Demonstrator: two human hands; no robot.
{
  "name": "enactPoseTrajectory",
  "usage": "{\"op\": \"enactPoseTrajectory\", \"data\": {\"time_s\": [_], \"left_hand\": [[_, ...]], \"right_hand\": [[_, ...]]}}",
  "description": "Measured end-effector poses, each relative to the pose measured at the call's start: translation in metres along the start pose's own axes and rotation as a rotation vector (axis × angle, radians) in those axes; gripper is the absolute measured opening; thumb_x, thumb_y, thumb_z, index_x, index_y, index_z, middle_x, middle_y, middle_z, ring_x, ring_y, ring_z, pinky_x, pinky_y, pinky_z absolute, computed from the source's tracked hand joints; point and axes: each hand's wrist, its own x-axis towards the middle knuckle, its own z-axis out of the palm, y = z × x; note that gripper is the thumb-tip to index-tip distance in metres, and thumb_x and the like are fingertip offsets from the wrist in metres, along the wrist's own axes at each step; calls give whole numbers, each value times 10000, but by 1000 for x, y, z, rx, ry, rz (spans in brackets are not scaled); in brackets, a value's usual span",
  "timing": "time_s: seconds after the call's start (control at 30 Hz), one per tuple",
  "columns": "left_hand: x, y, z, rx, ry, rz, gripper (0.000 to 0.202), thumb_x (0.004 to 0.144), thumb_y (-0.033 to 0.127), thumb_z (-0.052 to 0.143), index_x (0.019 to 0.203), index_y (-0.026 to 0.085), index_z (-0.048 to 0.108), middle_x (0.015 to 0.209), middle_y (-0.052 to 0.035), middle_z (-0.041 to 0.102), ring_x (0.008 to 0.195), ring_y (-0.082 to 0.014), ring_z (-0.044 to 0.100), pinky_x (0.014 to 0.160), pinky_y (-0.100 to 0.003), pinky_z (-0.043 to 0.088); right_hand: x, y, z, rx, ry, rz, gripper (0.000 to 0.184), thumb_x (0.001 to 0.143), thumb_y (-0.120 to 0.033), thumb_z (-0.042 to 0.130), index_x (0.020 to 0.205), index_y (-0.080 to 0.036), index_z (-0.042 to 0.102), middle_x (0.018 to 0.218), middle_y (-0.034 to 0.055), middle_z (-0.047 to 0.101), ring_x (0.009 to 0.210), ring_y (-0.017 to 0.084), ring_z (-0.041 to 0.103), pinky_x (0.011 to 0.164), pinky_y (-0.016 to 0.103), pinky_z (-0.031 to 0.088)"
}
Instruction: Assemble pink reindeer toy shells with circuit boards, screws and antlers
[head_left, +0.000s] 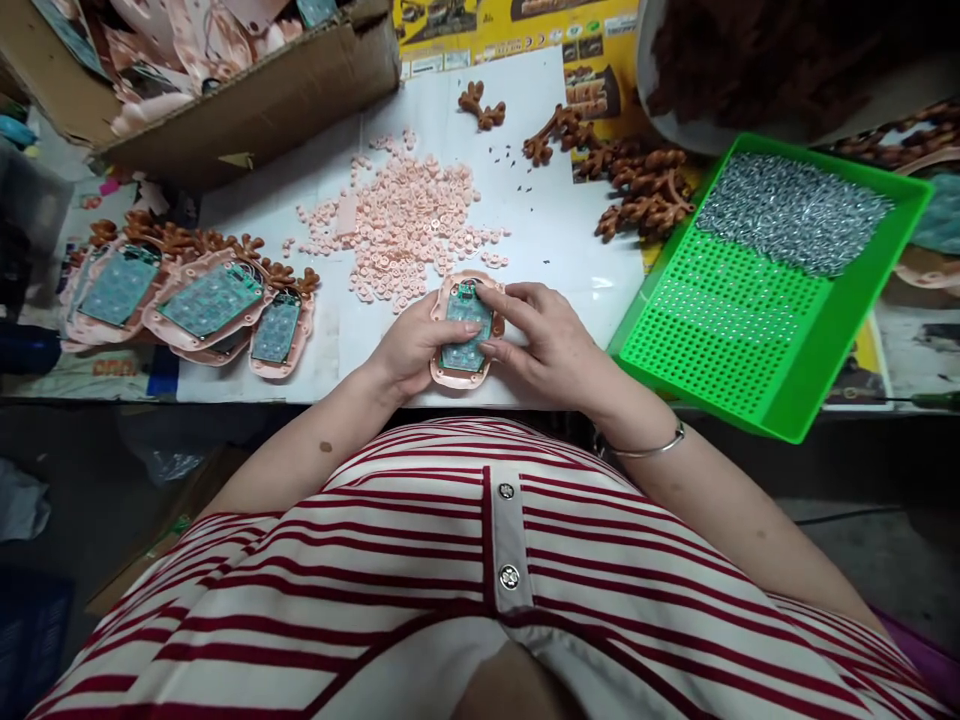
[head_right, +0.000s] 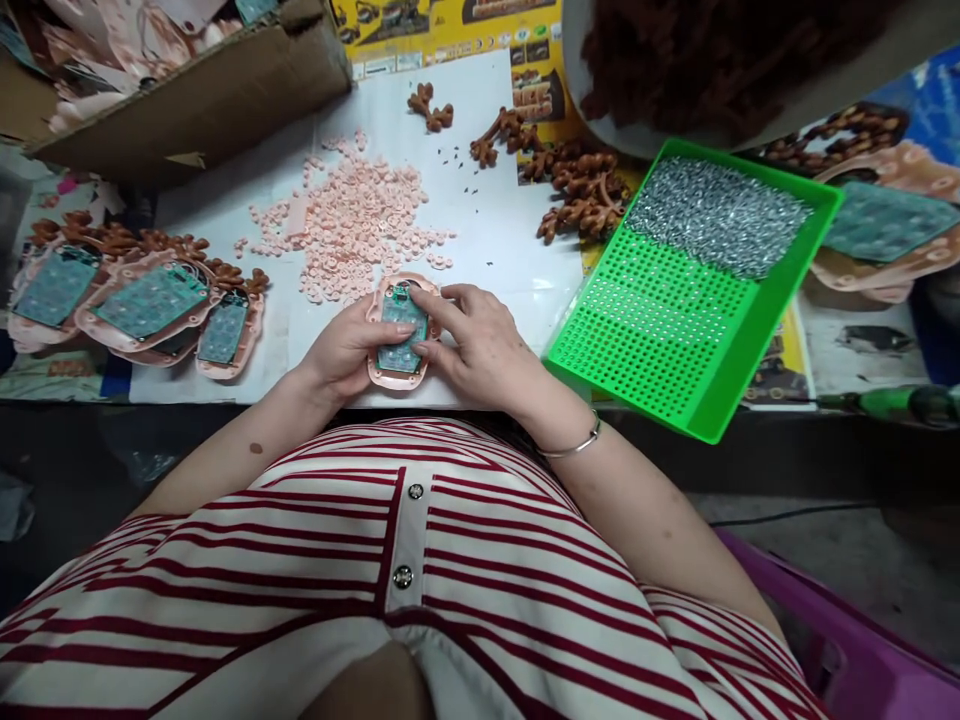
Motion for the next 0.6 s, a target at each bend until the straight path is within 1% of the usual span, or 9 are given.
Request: {"op": "enactPoseTrajectory", "data": {"time_s": [0.13, 0.23, 0.37, 0.47, 0.53, 0.57, 0.6], "left_hand": [[0, 0, -3, -1, -4, -6, 488, 633, 122, 808, 1089, 164, 641, 848, -17, 715, 790, -186, 688, 745, -293, 520], [1, -1, -4, -19, 4, -7, 488, 628, 110, 809, 1082, 159, 636, 841, -16, 714, 778, -177, 683, 737, -286, 523], [1, -2, -4, -15, 11, 9, 495, 621, 111, 814, 1081, 151, 636, 835, -12, 710, 764, -167, 680, 717, -270, 528], [1, -1, -3, 0, 16, 20, 494, 619, 115, 818, 1079, 145, 641, 826, -16, 713, 747, -165, 681, 698, -261, 535], [-1, 0, -2, 20, 37, 0, 458, 620, 127, 824, 1044, 129, 651, 821, -36, 724, 736, -175, 688, 696, -273, 549], [-2, 2, -2, 31, 52, -18, 437, 622, 134, 828, 1023, 120, 656, 826, -50, 733, 735, -184, 695, 703, -286, 560], [-3, 3, -2, 40, 69, -36, 423, 622, 140, 832, 1008, 111, 661, 836, -64, 742, 738, -194, 703, 715, -299, 571]], "right_hand": [[0, -6, 2, -62, 17, 16, 620, 1016, -588, 394, 1481, -200, 525, 1276, 169, 638, 1135, 274, 601, 963, 447, 521], [0, -7, 2, -102, 17, 28, 612, 1021, -584, 379, 1477, -206, 533, 1261, 160, 649, 1132, 274, 599, 950, 439, 516], [3, -5, 8, -99, 11, 46, 590, 1015, -575, 411, 1486, -239, 527, 1270, 150, 650, 1143, 285, 597, 961, 472, 517], [3, -9, 9, -82, 47, 36, 598, 1009, -594, 406, 1480, -245, 528, 1256, 157, 654, 1127, 297, 618, 945, 504, 544], [-4, -17, -4, -92, 123, 11, 631, 990, -611, 442, 1489, -230, 512, 1303, 178, 630, 1182, 323, 616, 977, 537, 550], [-12, -21, -16, -100, 172, 7, 653, 972, -618, 481, 1499, -232, 497, 1346, 185, 607, 1238, 345, 599, 1011, 560, 541], [-21, -25, -32, -113, 229, 20, 645, 952, -610, 535, 1499, -271, 492, 1395, 166, 583, 1313, 370, 561, 1060, 595, 514]]}}
